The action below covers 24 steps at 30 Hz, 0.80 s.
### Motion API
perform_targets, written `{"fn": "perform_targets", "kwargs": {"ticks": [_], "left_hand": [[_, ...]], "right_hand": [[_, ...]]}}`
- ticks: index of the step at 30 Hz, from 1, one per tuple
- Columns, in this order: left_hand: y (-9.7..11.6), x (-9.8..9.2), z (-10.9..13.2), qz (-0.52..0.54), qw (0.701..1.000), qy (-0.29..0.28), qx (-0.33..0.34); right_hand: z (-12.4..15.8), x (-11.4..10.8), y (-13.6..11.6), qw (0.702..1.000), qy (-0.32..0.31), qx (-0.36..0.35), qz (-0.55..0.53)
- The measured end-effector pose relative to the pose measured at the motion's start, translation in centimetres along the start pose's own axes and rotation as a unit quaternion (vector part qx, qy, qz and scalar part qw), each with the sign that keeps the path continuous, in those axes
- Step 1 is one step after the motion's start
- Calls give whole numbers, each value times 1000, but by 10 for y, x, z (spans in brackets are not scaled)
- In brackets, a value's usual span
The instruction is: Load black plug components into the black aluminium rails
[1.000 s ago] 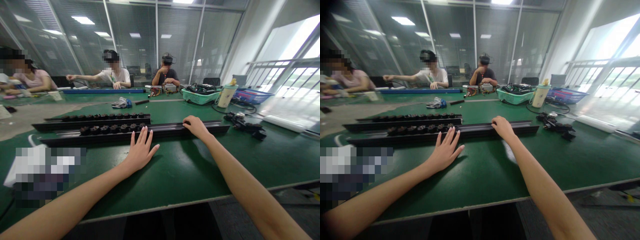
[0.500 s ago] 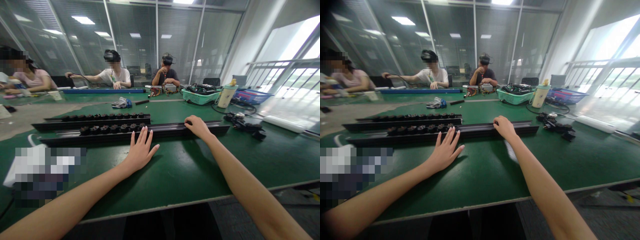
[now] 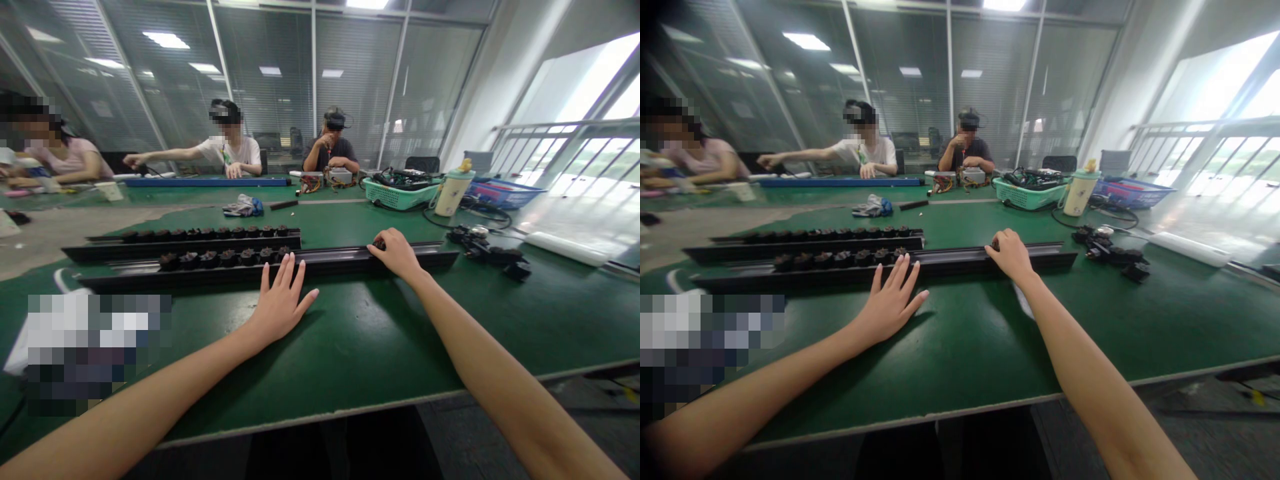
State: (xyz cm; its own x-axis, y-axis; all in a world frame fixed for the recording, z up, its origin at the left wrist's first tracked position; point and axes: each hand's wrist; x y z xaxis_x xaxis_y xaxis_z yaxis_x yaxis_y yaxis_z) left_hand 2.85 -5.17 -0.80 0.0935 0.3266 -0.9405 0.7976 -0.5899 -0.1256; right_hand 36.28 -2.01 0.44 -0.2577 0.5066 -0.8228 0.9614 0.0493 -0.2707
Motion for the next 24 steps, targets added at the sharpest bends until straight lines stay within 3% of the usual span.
{"fn": "perform_targets", "kwargs": {"ticks": [12, 24], "left_hand": [[0, -1, 0, 9, 1000, -6, -1], [-1, -1, 1, 13, 1000, 3, 2]], "right_hand": [[3, -11, -9, 992, -36, 73, 94], [3, -17, -10, 988, -58, 100, 106]]}}
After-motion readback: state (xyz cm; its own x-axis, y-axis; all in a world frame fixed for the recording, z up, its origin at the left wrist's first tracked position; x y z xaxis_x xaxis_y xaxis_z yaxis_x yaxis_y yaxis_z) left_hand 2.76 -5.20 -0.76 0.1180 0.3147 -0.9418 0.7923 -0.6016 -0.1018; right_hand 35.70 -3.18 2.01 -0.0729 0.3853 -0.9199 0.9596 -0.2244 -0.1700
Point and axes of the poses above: each hand's wrist, its own z-axis away from the middle knuckle, its own x-axis out of the palm, y = z × x, and after that the axes turned 2 degrees about -y, right-handed
